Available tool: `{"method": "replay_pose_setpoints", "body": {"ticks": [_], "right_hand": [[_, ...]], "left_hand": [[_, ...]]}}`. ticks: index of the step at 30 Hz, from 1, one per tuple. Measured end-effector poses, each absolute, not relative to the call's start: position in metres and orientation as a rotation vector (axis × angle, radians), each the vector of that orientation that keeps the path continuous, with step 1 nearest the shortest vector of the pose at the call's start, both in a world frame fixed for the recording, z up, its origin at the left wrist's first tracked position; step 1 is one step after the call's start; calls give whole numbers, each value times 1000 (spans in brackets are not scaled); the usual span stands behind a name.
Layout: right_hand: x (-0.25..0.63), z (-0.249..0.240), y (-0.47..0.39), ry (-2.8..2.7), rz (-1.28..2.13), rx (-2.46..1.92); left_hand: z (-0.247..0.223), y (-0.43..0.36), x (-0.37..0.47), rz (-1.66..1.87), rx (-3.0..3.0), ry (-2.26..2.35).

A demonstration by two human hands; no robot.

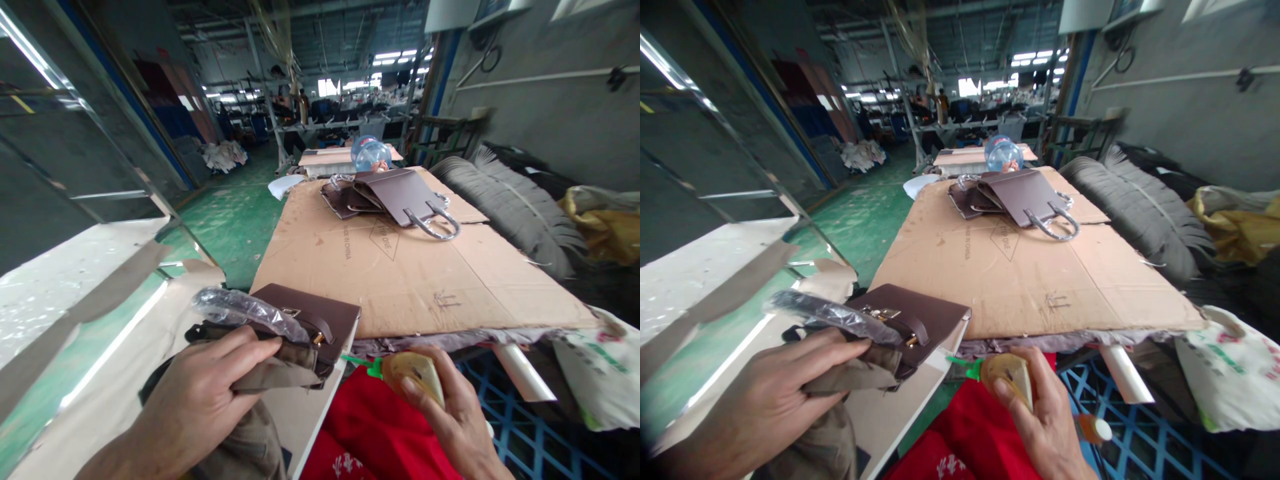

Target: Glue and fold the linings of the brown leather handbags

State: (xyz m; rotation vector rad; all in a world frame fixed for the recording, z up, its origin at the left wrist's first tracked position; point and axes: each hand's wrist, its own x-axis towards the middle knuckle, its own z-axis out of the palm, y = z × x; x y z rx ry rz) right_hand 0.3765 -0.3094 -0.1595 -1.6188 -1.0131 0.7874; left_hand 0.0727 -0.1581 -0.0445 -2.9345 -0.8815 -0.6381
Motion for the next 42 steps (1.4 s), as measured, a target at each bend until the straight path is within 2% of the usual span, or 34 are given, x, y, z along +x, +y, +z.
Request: {"method": "replay_pose_setpoints", "body": {"ticks": [4, 8, 12, 16, 21, 27, 32, 36, 42], "right_hand": [[376, -154, -311, -937, 940, -1608], [375, -151, -310, -884, 868, -1659], [373, -150, -310, -901, 965, -1617], [373, -149, -309, -859, 874, -1652], [372, -149, -312, -834, 1026, -1598], [371, -154, -313, -968, 810, -1677], [366, -150, -314, -981, 828, -1667], [364, -147, -313, -982, 675, -1706], [368, -149, -312, -1027, 767, -1676]], "left_hand": [[-44, -160, 75, -642, -2902, -764], [-58, -160, 67, -645, -2848, -737], [-69, -159, 60, -633, -2875, -741], [-68, -160, 61, -652, -2887, -742], [-68, -160, 61, -668, -2894, -725], [-71, -160, 60, -671, -2889, -708], [-71, -161, 62, -669, -2892, -714], [-74, -161, 61, -676, -2890, -737], [-75, -161, 59, -653, -2906, -751]]}}
